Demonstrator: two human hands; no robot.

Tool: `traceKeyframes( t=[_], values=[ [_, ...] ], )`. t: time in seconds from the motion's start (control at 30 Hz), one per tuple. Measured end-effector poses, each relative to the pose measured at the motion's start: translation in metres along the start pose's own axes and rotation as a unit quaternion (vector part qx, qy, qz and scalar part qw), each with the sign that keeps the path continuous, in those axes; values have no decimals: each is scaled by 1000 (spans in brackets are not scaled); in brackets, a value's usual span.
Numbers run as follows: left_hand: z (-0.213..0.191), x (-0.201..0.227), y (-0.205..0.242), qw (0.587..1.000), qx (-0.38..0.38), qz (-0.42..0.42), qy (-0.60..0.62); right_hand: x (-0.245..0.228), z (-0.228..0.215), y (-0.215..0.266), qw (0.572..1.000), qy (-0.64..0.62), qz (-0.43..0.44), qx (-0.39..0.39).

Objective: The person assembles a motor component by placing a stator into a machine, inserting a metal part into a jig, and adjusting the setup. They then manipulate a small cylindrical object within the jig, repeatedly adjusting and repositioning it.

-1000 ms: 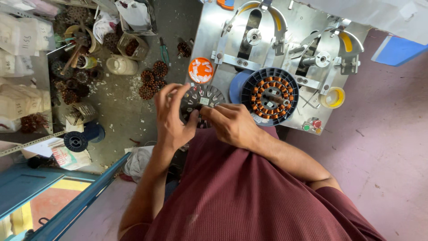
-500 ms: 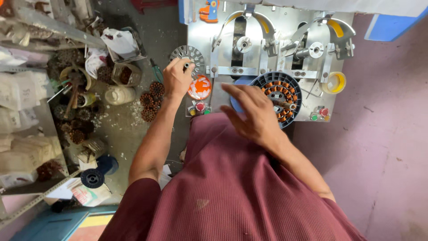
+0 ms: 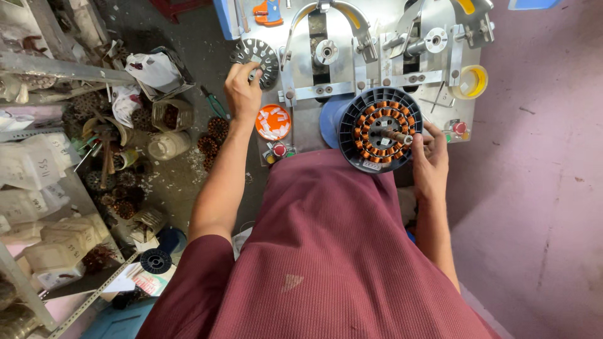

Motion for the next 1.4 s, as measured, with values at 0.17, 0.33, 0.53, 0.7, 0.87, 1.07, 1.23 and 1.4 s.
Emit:
traceKeyframes(
  t=[0.17, 0.33, 0.53, 0.7, 0.87, 1.07, 1.23, 1.4],
  values=[
    [8, -5, -6, 1000, 15, 4, -5, 17, 0, -3, 992, -98, 80, 1],
    [27, -4, -13, 998, 54, 40, -14, 10, -4, -1, 984, -141, 104, -26],
    [53, 5, -22, 997, 27, 64, 16, 13, -1, 2, 977, -199, 76, -31],
    [56, 11, -18, 996, 31, 86, 1, 18, -3, -10, 979, -196, 48, -6],
    [34, 30, 13, 991, 66, -39, 112, 27, -58, -32, 992, -57, 78, -80],
    [-10, 128, 83, 925, -139, -224, 273, 66, -86, -100, 949, 276, -147, 48],
    [-4, 188, 108, 891, -203, -264, 309, 107, -51, -128, 869, 390, -304, -10],
    [22, 198, 116, 905, -157, -263, 294, 120, -47, -140, 855, 416, -311, -7]
  ],
)
Point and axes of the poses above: each hand's wrist, its own y-axis away from the middle knuckle, its own z-axis out of the palm, x = y × z, the point moved 1 cm from there along -y, towards the middle knuckle, and after that the axes turned 6 degrees about x, right-handed, at the moved point
